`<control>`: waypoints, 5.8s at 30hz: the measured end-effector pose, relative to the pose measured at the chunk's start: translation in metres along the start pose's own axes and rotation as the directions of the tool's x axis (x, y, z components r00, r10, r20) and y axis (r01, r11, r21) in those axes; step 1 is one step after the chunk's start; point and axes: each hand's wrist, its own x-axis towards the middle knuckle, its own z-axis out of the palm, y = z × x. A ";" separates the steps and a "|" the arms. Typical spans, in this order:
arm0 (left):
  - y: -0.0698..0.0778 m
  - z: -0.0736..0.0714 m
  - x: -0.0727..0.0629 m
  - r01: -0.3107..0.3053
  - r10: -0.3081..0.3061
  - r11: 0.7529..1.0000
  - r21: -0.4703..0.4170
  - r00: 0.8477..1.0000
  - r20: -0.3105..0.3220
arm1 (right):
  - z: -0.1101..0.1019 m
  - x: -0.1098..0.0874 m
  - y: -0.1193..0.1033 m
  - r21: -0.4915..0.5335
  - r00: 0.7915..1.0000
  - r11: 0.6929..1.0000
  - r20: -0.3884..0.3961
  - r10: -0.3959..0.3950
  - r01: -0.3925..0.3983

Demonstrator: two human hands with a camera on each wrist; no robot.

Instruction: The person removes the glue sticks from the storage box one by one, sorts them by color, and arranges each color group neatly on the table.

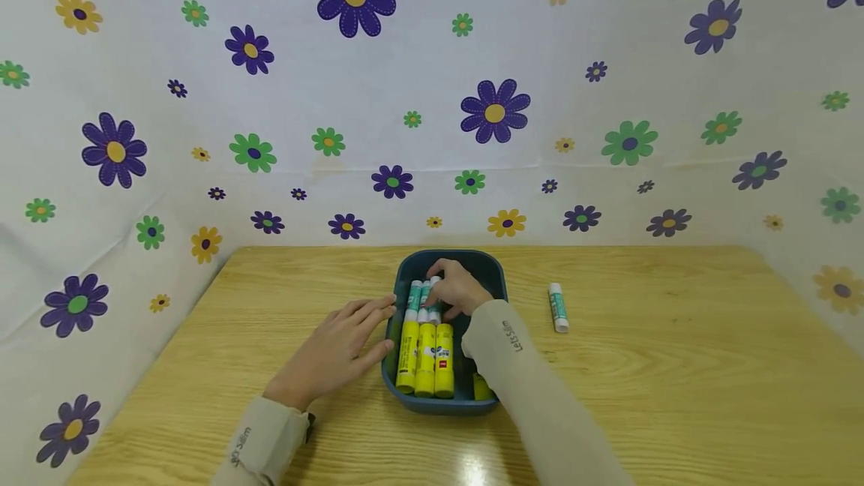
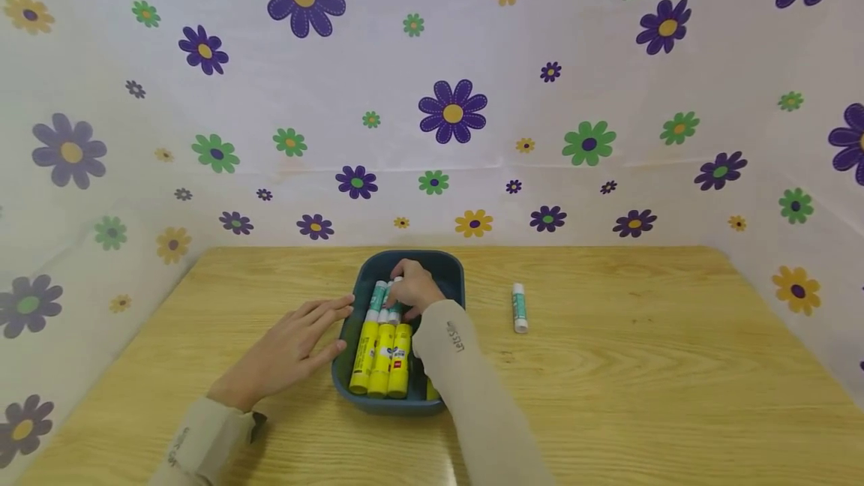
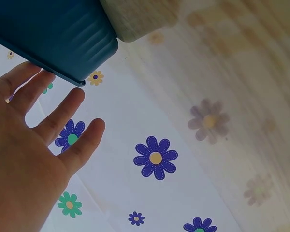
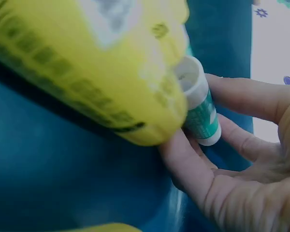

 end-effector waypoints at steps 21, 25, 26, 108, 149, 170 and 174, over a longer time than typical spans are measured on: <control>0.002 0.002 0.001 0.006 -0.006 1.000 0.007 1.000 -0.015 | -0.071 -0.020 -0.017 0.088 0.996 0.994 0.044 -0.072 0.067; 0.002 0.003 0.002 -0.003 0.003 1.000 0.007 1.000 -0.016 | -0.081 -0.022 -0.016 0.077 0.996 0.993 0.028 -0.088 0.085; 0.002 0.003 0.002 -0.003 0.004 1.000 0.007 1.000 -0.014 | -0.083 -0.023 -0.016 0.078 0.995 0.993 0.025 -0.094 0.092; 0.000 0.001 0.002 0.014 -0.014 1.000 -0.004 1.000 -0.007 | -0.193 -0.066 0.082 -0.009 0.993 0.993 -0.004 -0.122 0.122; 0.001 0.000 -0.001 0.011 -0.012 1.000 -0.004 1.000 -0.009 | -0.176 -0.059 0.100 -0.219 0.998 0.975 -0.060 0.023 -0.035; 0.001 0.000 -0.001 0.018 -0.018 1.000 -0.001 1.000 -0.006 | -0.194 -0.063 0.068 -0.153 0.995 0.987 -0.087 -0.054 0.040; 0.000 0.000 -0.002 0.015 -0.015 1.000 -0.001 1.000 -0.011 | -0.191 -0.061 0.047 -0.118 0.990 0.988 -0.085 -0.112 0.102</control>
